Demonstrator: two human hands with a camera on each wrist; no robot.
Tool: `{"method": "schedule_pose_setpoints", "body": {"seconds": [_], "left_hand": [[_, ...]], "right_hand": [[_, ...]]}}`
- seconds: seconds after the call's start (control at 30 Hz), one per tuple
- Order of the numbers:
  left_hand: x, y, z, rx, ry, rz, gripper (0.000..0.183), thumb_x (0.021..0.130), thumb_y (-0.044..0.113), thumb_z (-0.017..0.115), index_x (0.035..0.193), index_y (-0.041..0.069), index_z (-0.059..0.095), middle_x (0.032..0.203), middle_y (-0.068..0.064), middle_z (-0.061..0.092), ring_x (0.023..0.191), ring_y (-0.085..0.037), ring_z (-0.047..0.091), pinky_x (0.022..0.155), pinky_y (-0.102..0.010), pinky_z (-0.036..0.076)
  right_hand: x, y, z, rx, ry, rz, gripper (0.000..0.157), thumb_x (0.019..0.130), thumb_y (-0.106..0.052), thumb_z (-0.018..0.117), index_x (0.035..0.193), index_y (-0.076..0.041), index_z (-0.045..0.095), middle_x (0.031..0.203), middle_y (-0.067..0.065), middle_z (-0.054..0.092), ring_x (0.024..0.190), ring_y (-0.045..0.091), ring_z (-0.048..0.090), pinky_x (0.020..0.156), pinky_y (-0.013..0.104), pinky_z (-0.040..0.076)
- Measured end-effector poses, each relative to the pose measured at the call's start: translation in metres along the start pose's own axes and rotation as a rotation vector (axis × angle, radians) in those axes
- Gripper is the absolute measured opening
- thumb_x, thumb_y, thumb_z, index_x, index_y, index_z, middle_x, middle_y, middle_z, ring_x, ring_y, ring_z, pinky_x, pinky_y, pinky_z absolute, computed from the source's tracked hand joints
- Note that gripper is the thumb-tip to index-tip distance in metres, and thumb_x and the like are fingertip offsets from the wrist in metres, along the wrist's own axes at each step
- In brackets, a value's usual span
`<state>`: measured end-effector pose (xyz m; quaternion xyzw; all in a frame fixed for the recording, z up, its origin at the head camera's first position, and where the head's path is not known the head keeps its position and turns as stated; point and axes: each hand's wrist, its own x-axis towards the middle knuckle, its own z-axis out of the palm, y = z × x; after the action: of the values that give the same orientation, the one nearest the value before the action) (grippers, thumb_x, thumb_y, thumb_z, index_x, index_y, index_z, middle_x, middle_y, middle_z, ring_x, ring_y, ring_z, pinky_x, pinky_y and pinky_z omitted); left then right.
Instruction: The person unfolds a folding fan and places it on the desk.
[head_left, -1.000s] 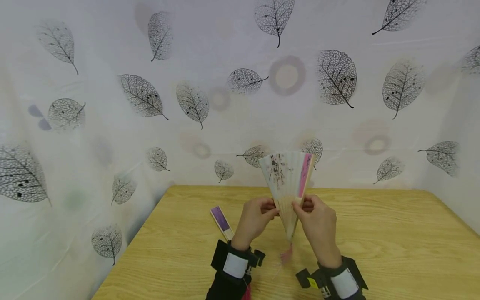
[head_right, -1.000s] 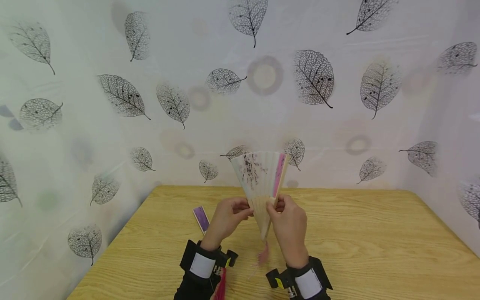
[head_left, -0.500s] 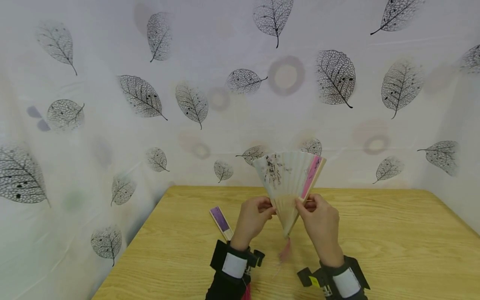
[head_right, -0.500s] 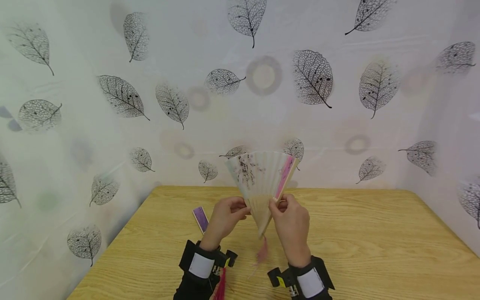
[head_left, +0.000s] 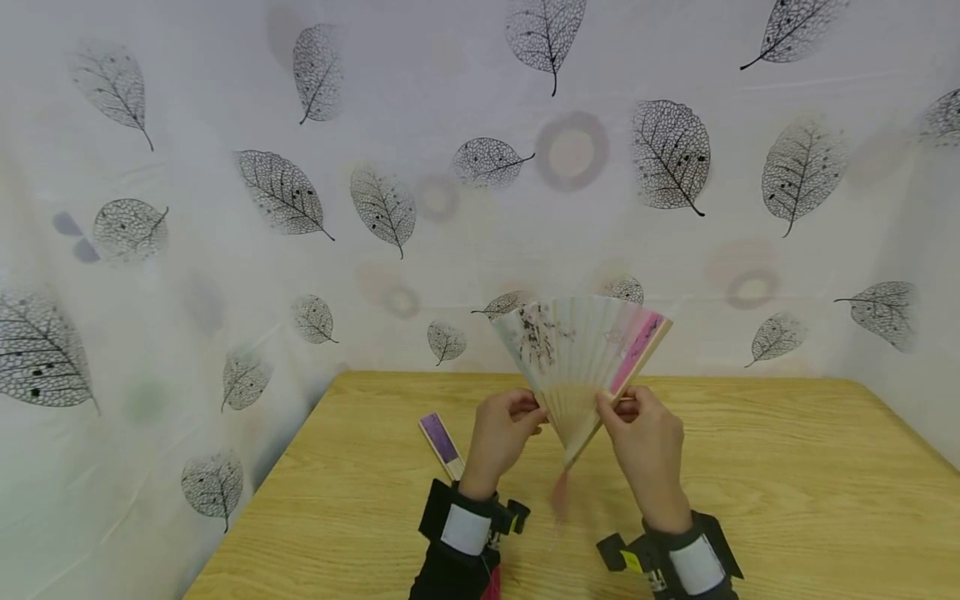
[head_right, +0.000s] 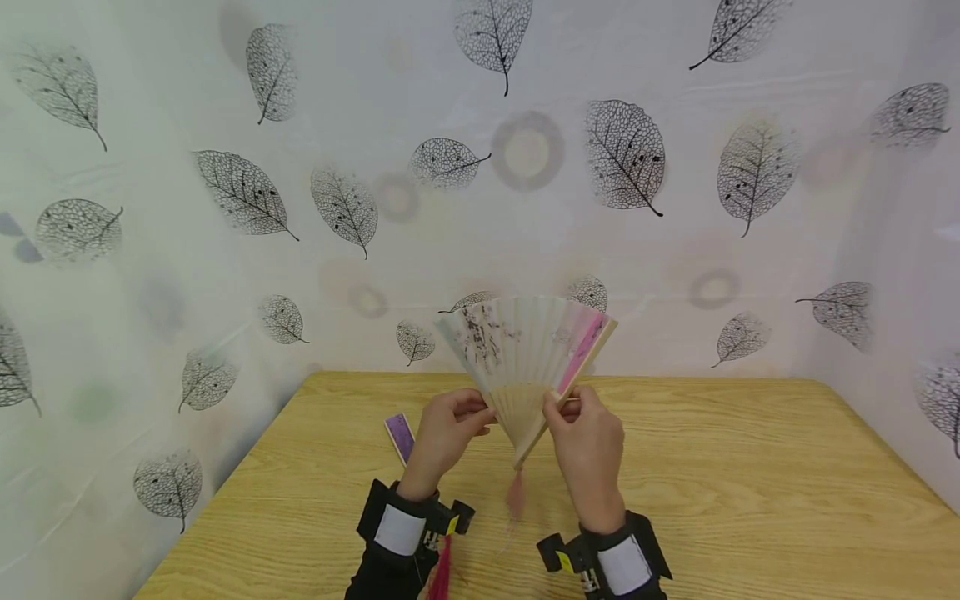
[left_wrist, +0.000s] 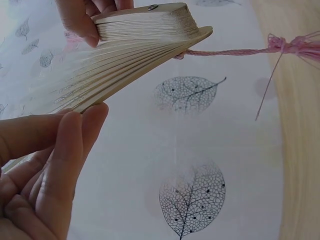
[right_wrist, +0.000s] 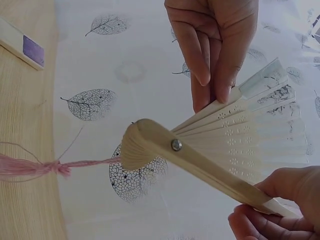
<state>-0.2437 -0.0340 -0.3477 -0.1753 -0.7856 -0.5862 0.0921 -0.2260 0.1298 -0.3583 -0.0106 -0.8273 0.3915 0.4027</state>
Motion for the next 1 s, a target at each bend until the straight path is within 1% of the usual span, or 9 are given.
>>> {"method": "schedule_pose_setpoints", "body": {"seconds": [0.2,0.4,0.5,0.57,0.63,0.83,1.0], "left_hand": [[0.000,-0.002,0.000,-0.027,0.002,-0.006,0.018,0.081,0.009,0.061,0.091,-0.005,0.064,0.085,-0.020,0.066,0.073,-0.020,0.063,0.062,-0.024,0.055],[0.000,-0.002,0.000,-0.058,0.016,-0.013,0.019,0.081,0.010,0.060,0.093,-0.005,0.064,0.087,-0.020,0.066,0.075,-0.023,0.063,0.062,-0.023,0.055],[-0.004,0.010,-0.003,-0.067,0.021,-0.019,0.019,0.081,0.008,0.060,0.093,-0.006,0.063,0.087,-0.022,0.065,0.075,-0.023,0.063,0.062,-0.024,0.055],[-0.006,0.018,-0.005,-0.067,0.019,-0.017,0.018,0.081,0.005,0.059,0.093,-0.008,0.063,0.087,-0.024,0.065,0.073,-0.020,0.063,0.062,-0.026,0.056],[-0.007,0.022,-0.006,-0.062,0.017,-0.030,0.017,0.081,0.004,0.059,0.093,-0.008,0.063,0.087,-0.025,0.065,0.073,-0.019,0.063,0.063,-0.027,0.056],[-0.002,0.004,-0.003,-0.082,0.027,-0.045,0.019,0.081,0.010,0.061,0.094,-0.004,0.064,0.089,-0.021,0.066,0.077,-0.024,0.063,0.063,-0.025,0.056],[-0.001,0.001,-0.002,-0.085,0.039,-0.025,0.021,0.081,0.013,0.062,0.094,-0.004,0.064,0.088,-0.020,0.066,0.077,-0.025,0.063,0.063,-0.024,0.055]], "right_hand": [[0.000,0.000,0.000,-0.002,-0.008,0.017,0.019,0.074,-0.017,0.068,0.074,0.000,0.060,0.060,0.013,0.064,0.047,0.013,0.053,0.038,0.027,0.043],[0.002,0.001,-0.001,-0.002,0.024,0.011,0.020,0.074,-0.018,0.068,0.073,0.000,0.060,0.059,0.012,0.064,0.047,0.013,0.052,0.038,0.028,0.043],[0.003,0.002,-0.002,-0.001,0.033,0.009,0.020,0.075,-0.019,0.068,0.072,0.000,0.059,0.059,0.012,0.063,0.046,0.013,0.052,0.038,0.027,0.042],[0.002,0.002,-0.002,-0.001,0.031,0.008,0.020,0.075,-0.019,0.068,0.072,-0.001,0.059,0.058,0.012,0.063,0.046,0.012,0.051,0.037,0.027,0.042],[0.002,0.001,-0.002,0.001,0.024,0.011,0.020,0.075,-0.019,0.068,0.072,-0.001,0.059,0.059,0.011,0.063,0.046,0.012,0.051,0.037,0.027,0.041],[0.002,0.000,-0.004,0.027,-0.003,0.037,0.023,0.076,-0.022,0.067,0.075,0.000,0.061,0.060,0.012,0.065,0.048,0.013,0.053,0.039,0.026,0.043],[0.002,-0.002,-0.006,0.050,-0.046,0.091,0.026,0.078,-0.027,0.065,0.074,-0.002,0.064,0.061,0.012,0.066,0.049,0.011,0.053,0.040,0.025,0.041]]}}
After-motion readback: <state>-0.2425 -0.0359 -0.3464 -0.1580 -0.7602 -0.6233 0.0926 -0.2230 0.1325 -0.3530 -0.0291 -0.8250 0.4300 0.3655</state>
